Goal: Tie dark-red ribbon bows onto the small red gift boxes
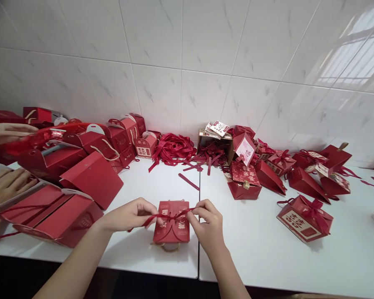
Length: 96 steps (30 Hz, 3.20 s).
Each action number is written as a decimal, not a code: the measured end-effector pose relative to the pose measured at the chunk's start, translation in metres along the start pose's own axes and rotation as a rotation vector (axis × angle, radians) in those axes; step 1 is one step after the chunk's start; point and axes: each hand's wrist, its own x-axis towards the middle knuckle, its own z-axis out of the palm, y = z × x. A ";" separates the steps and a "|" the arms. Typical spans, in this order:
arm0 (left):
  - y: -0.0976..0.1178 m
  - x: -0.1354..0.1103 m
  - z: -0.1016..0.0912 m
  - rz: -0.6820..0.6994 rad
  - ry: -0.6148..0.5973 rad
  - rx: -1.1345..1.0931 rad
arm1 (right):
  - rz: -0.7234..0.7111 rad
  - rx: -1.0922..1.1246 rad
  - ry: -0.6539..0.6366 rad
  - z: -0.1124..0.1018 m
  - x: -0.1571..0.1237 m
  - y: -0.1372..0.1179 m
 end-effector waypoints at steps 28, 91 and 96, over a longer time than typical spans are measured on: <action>-0.028 0.023 0.041 0.508 0.435 0.349 | 0.338 0.275 -0.708 0.003 0.035 -0.020; -0.051 0.001 0.036 0.213 0.701 0.025 | 0.148 0.281 -0.479 -0.040 -0.001 -0.016; -0.047 -0.002 0.049 0.250 0.649 0.176 | 0.139 0.006 -0.408 -0.014 0.003 -0.025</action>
